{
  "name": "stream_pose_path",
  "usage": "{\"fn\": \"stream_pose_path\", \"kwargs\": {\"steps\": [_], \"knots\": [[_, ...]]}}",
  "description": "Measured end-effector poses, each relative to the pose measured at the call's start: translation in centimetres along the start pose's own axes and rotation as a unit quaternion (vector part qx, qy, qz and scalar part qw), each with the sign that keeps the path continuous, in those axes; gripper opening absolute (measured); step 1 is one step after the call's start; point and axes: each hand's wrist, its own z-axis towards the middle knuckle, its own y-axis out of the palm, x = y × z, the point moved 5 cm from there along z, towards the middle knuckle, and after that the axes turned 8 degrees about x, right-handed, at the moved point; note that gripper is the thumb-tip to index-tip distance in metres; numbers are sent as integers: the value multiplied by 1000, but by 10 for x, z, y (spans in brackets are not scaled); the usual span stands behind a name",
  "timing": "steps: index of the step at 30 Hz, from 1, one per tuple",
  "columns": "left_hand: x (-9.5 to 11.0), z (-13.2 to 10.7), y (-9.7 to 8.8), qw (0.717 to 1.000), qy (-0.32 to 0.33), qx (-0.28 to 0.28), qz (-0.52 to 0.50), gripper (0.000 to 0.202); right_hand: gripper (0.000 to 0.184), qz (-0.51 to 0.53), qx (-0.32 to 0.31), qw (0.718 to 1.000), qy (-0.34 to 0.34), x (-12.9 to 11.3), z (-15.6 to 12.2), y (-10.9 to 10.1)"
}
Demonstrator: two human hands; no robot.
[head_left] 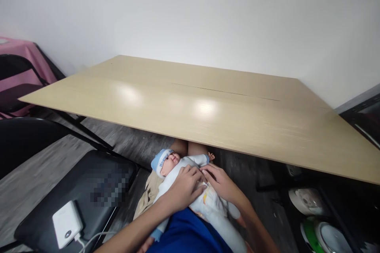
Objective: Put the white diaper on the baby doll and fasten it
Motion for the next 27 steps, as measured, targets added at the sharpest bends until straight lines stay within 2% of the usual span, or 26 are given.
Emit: {"fn": "stream_pose_path", "kwargs": {"steps": [4,6,8,11,13,14,16,19,21,23,24,25,27], "knots": [[4,6,-1,1000,-7,-5,-4,8,35,-8,24,1000,3,2,0,3],[8,0,-11,1000,-2,3,-29,12,36,-15,26,1000,6,0,-2,4],[13,-12,-29,997,2,-1,-75,15,38,-26,20,999,16,-6,-8,0],[22,-43,-58,987,8,-68,-147,17,45,-29,-3,999,42,-12,-30,-15],[27,-63,-71,980,10,-120,-161,16,55,1,-48,996,81,-11,-55,-28],[29,-71,-73,976,14,-142,-163,15,61,31,-83,990,110,-7,-69,-32],[32,-78,-71,969,30,-172,-173,14,71,63,-104,977,174,4,-94,-40],[37,-56,-50,962,73,-179,-191,18,69,42,-86,972,214,18,-117,-40],[40,-20,-27,967,108,-161,-166,21,60,5,-47,976,214,24,-120,-33],[42,26,4,977,136,-139,-83,23,56,-25,-7,976,216,28,-120,-24],[43,48,24,976,148,-156,-32,37,55,-34,8,974,222,31,-121,-20],[42,67,46,969,152,-195,9,49,54,-35,17,972,231,35,-123,-15],[37,95,86,954,125,-269,42,50,52,-19,26,967,252,47,-130,-8]]}}
